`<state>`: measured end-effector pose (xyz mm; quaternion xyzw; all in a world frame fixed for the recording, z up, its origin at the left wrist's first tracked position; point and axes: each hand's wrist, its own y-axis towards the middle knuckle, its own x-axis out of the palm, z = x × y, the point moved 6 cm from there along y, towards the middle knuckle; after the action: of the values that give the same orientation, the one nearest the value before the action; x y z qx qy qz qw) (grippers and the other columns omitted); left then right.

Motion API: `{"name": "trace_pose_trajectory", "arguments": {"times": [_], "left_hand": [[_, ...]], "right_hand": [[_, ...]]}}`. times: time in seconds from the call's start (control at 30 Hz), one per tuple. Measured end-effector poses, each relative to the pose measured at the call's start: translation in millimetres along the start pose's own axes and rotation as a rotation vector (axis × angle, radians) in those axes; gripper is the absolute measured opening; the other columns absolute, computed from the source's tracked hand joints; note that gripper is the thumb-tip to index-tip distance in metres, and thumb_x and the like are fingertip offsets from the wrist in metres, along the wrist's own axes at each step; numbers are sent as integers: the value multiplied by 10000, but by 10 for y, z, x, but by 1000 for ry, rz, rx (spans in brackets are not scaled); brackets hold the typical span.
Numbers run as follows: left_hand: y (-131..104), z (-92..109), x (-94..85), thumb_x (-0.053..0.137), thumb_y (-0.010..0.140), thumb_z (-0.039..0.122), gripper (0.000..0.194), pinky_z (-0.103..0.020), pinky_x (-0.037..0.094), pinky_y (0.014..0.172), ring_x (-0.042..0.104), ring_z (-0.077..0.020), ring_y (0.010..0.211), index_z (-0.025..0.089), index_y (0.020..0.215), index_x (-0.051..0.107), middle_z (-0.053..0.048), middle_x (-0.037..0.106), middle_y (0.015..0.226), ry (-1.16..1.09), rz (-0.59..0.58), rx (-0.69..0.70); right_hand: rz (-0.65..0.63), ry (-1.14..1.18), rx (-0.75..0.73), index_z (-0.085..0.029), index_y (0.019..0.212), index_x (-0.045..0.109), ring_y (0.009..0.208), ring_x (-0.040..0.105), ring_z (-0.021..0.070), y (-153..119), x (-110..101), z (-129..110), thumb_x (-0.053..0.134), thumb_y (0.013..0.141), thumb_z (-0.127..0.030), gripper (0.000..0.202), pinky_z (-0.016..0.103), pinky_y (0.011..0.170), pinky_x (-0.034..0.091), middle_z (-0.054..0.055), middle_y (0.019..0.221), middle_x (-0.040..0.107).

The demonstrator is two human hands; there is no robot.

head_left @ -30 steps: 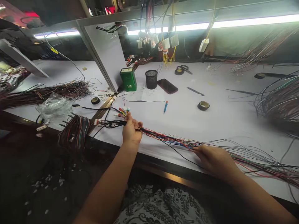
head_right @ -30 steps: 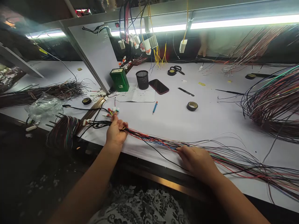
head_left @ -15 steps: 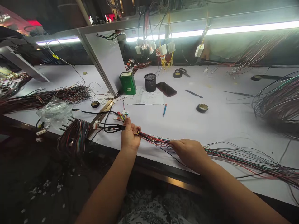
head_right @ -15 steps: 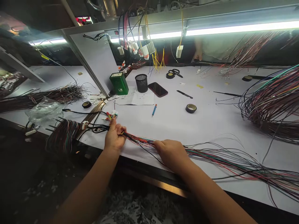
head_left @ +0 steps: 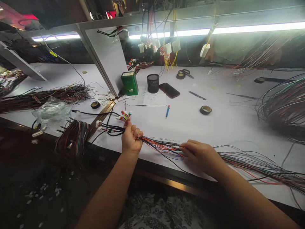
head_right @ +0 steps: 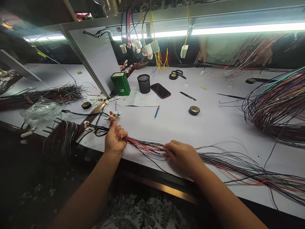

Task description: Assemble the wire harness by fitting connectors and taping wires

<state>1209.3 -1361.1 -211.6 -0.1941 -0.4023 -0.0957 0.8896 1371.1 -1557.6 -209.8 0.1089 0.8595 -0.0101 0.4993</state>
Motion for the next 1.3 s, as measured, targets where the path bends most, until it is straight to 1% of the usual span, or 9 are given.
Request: {"name": "trace_pose_trajectory", "arguments": {"times": [0.17,0.27,0.47,0.6,0.67,0.83,1.1,1.23,1.3], "left_hand": [[-33,4,24,549,886,217,24,-149,212,354,183,-15,317,225,890,572,106,227,483,-5,-28,10],[-39,10,13,579,869,232,30,-152,216,357,184,-15,321,229,899,578,106,226,484,11,-56,44],[1,14,-72,630,835,268,84,-159,230,371,188,-15,331,233,899,588,109,221,478,55,-43,119],[23,1,-82,641,826,264,86,-157,225,373,185,-13,331,229,886,589,110,220,473,46,-26,118],[29,-7,-84,639,827,258,83,-156,225,374,183,-13,331,228,886,589,110,220,471,42,-18,115],[48,-27,-106,633,832,263,79,-161,230,380,193,-13,330,226,886,589,111,228,469,41,-17,121],[69,-24,-94,676,800,261,125,-178,247,389,195,-25,325,230,890,595,118,226,437,65,-23,127],[66,-68,-131,723,757,290,183,-183,243,393,191,-23,325,233,861,584,126,240,426,92,1,149],[54,-79,-139,742,736,303,213,-182,248,398,196,-20,326,233,851,577,129,249,426,105,2,159]], "right_hand": [[-22,-221,-60,-300,884,659,676,568,119,65,28,-88,527,876,-305,132,222,507,310,-22,831,640],[-3,-284,-101,-256,811,654,708,540,132,84,27,-198,515,882,-275,158,228,503,280,2,779,617],[97,-304,-158,-186,880,604,752,521,161,-9,-22,-219,426,899,-163,180,265,623,386,56,848,615],[162,-312,-94,-228,1062,566,772,549,159,-70,-29,-134,376,920,-207,237,258,579,405,76,1073,589],[179,-336,-93,-258,1019,586,772,543,167,-96,-43,-137,372,925,-222,236,255,548,380,57,1039,603],[103,-400,-186,-250,932,610,720,508,166,-139,-3,-197,444,922,-215,171,272,523,277,10,761,626],[-61,-365,-6,-221,885,613,749,581,156,-112,182,41,518,867,-219,97,257,561,294,11,812,663],[-136,-360,-13,-219,843,634,749,573,175,-87,38,-33,498,874,-218,140,278,623,358,26,785,657],[-72,-336,-43,-214,977,635,850,563,204,8,-105,-238,498,873,-246,175,324,755,400,48,871,660]]}}
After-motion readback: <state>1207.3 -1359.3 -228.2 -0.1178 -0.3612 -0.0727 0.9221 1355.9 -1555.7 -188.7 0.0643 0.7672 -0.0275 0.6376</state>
